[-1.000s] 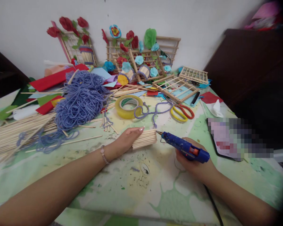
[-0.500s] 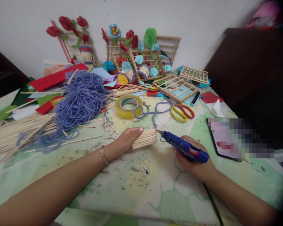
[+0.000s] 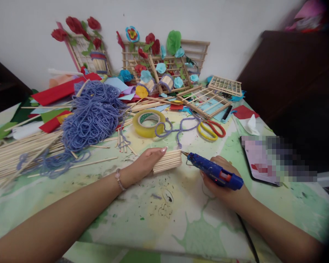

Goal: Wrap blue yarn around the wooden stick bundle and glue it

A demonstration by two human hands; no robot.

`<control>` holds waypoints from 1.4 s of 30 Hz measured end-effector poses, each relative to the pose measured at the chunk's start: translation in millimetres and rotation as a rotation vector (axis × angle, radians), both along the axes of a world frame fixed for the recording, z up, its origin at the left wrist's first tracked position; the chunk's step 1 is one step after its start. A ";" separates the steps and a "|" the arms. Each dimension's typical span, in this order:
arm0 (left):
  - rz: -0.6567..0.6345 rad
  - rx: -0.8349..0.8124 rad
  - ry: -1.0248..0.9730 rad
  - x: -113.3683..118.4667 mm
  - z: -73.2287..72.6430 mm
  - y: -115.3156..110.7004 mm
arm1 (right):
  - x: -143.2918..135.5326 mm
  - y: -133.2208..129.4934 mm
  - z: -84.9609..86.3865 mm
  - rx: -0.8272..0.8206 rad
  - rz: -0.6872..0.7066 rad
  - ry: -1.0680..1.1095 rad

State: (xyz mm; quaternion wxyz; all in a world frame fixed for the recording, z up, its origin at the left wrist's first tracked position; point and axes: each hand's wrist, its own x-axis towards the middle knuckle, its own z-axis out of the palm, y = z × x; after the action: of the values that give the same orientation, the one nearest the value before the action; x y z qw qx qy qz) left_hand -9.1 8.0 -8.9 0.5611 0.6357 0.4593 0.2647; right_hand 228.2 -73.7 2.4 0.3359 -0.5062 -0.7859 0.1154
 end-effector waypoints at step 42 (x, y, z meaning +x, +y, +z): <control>0.010 0.027 0.026 -4.2 -7.4 1.9 | 0.2 -4.0 1.1 0.032 -0.009 0.073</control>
State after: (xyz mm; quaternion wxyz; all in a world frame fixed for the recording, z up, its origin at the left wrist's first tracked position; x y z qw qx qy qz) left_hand -13.3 9.9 -16.3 0.5453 0.6444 0.4659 0.2654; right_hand 228.3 -77.7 3.6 0.3729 -0.4996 -0.7726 0.1199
